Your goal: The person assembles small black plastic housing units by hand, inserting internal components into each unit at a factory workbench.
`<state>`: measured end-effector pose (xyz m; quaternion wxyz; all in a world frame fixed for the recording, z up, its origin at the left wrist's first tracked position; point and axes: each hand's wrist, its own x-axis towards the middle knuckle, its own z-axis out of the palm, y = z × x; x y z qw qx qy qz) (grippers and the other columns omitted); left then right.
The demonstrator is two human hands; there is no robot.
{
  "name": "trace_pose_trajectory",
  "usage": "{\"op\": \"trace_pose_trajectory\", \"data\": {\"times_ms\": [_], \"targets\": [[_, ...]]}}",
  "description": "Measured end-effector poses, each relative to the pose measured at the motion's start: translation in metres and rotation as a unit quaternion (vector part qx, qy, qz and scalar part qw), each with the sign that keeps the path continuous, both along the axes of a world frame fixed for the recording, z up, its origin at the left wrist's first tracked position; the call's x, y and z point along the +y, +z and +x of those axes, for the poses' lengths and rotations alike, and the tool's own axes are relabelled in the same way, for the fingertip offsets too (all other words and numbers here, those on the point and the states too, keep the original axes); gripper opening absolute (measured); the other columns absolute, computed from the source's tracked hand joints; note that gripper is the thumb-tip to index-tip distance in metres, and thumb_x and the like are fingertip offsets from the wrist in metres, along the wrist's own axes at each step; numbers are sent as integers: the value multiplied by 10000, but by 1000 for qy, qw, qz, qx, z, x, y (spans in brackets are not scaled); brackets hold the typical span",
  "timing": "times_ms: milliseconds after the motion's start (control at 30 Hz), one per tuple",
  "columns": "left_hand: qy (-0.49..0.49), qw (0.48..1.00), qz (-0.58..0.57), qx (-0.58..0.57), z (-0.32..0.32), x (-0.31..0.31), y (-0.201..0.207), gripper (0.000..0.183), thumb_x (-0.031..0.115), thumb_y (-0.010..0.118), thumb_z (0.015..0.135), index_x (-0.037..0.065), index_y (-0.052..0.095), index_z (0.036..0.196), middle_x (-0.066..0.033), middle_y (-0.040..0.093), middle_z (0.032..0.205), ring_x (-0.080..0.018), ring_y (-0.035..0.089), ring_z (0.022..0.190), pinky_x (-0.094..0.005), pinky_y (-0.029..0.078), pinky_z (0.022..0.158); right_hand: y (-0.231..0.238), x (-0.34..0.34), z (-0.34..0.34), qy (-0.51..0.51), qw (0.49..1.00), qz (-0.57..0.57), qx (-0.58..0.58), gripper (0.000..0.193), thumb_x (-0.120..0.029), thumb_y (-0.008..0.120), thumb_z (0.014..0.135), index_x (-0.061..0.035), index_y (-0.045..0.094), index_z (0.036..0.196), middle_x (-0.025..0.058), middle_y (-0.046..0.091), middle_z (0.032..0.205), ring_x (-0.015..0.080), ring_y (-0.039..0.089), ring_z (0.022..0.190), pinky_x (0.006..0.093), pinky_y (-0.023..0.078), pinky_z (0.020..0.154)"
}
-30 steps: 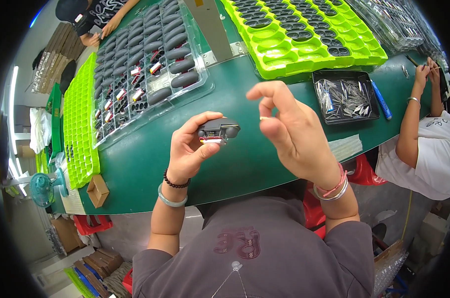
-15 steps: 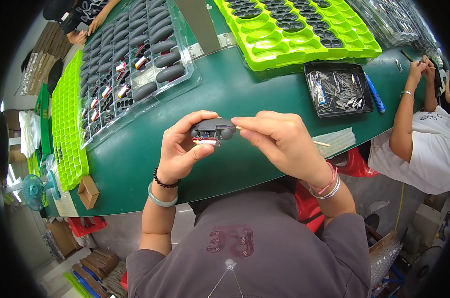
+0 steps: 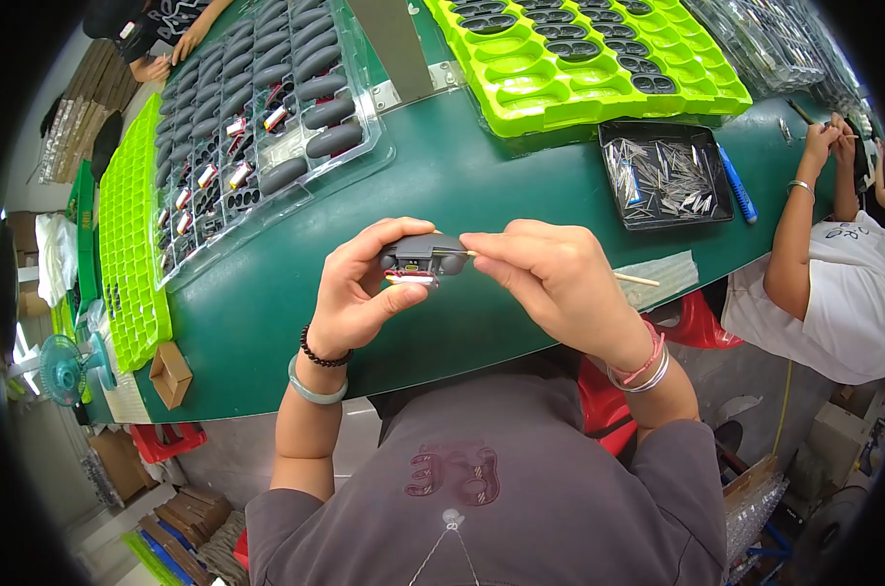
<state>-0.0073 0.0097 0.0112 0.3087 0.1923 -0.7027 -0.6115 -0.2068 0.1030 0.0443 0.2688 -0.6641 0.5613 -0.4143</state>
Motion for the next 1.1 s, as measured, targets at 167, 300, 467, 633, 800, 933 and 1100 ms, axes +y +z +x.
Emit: {"op": "trace_pose_trajectory", "data": {"times_ms": [167, 300, 467, 633, 800, 933, 1100], "targets": [[-18, 999, -20, -31, -2, -2, -3, 438, 142, 723, 734, 2, 553, 1112, -90, 594, 940, -163, 566, 813, -269, 451, 721, -7, 2, -5, 21, 1000, 9, 16, 208, 14, 588, 812, -5, 649, 1010, 79, 534, 611, 142, 519, 515, 255, 393, 472], [-31, 999, -29, -13, -5, 1, -9, 428, 132, 720, 734, 4, 554, 1107, -93, 594, 944, -167, 562, 793, -262, 450, 699, -14, 4, -5, 18, 1000, 14, 4, 199, 11, 589, 813, 2, 643, 1004, 82, 537, 615, 146, 519, 516, 263, 395, 472], [-31, 998, -42, -42, -5, 0, -8, 417, 122, 717, 732, 2, 555, 1098, -100, 594, 953, -185, 570, 815, -270, 456, 707, -15, 7, -2, 7, 999, 1, 38, 194, 1, 592, 816, 12, 634, 1004, 91, 545, 621, 167, 528, 517, 271, 406, 476], [-28, 995, -70, -61, -4, 0, -3, 422, 123, 724, 727, 4, 556, 1095, -109, 598, 965, -203, 574, 829, -283, 471, 706, -15, 7, 1, 11, 997, 4, 70, 203, -13, 597, 817, 14, 625, 1016, 102, 554, 628, 192, 546, 524, 281, 424, 484], [-25, 987, -138, -83, -5, -1, 0, 424, 132, 730, 718, 4, 557, 1084, -118, 601, 983, -229, 575, 850, -302, 484, 705, -20, 6, 6, -3, 995, 9, 97, 187, -37, 609, 814, 38, 618, 985, 117, 578, 643, 228, 569, 529, 299, 447, 496], [-26, 977, -186, -97, -7, 0, -3, 414, 135, 729, 716, 0, 557, 1067, -119, 599, 987, -248, 570, 859, -310, 487, 700, -22, 5, 7, 3, 989, 1, 151, 186, -46, 612, 812, 49, 615, 972, 122, 583, 641, 256, 572, 525, 315, 448, 492], [-20, 972, -212, -100, -4, -3, -3, 417, 139, 728, 720, -1, 559, 1075, -119, 602, 984, -229, 576, 841, -301, 483, 704, -7, 2, 8, 0, 989, 6, 147, 179, -8, 583, 814, 46, 615, 982, 124, 576, 719, 259, 575, 587, 317, 456, 543]]}}
